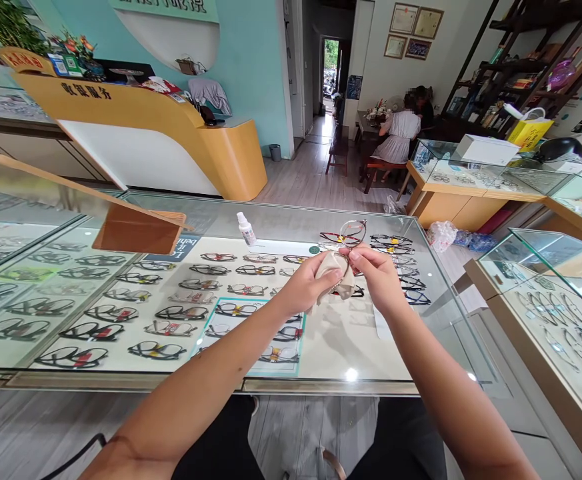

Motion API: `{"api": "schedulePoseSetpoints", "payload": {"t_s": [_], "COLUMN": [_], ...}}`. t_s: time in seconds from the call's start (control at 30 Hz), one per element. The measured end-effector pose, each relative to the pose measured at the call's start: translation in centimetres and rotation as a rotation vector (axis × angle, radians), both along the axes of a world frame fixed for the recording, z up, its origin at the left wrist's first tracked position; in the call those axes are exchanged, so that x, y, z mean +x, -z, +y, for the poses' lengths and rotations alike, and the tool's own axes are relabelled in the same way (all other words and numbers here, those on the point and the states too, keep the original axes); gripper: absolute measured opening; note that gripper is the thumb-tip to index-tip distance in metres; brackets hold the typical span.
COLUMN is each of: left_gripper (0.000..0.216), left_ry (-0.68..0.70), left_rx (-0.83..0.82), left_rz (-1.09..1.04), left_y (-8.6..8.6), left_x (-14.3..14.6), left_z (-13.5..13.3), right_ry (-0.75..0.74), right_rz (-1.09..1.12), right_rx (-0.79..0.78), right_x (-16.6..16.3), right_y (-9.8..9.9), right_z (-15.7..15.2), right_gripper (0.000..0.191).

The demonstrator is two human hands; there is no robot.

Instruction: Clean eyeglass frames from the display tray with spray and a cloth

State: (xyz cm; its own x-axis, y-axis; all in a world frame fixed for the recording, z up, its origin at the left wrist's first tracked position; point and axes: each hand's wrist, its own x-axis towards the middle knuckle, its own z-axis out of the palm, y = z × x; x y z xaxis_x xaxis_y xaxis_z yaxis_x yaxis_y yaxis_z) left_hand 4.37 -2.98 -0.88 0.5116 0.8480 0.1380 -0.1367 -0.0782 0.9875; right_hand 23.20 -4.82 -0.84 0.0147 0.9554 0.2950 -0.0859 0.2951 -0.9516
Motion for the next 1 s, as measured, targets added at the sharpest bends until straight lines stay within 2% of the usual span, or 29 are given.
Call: {"api": "schedulePoseSetpoints", "payload": {"t_s": [0.2,0.47,0.7,1.0], "left_gripper": [0.063,0.059,0.069,0.059], "left_ry": [-0.035,-0.058,-0.007,-0.082], "left_rx": [-0.095,-0.171,-0.233,-0.178], "left_rz": [-0.053,-0.118,-0.163,-0.091], "left_y": [0.5,1.0,0.8,1.2], "left_x": [0.6,0.7,0.7,1.0], "left_z": [0.0,0.0,0.0,0.0], "right_ry": [-0.023,0.053,0.152,0.008], "right_rz": [-0.024,-0.025,-0.014,-0.052], "right_rx": [0.018,0.059,0.028,0.015], "right_x": [-0.3,-0.5,-0.2,-0.3], "right_y": [0.2,0.5,0.2,0.2], "right_z": [-0.2,-0.3,0.0,-0.2], "right_gripper": [0.03,0.025,0.031,0.028]}}
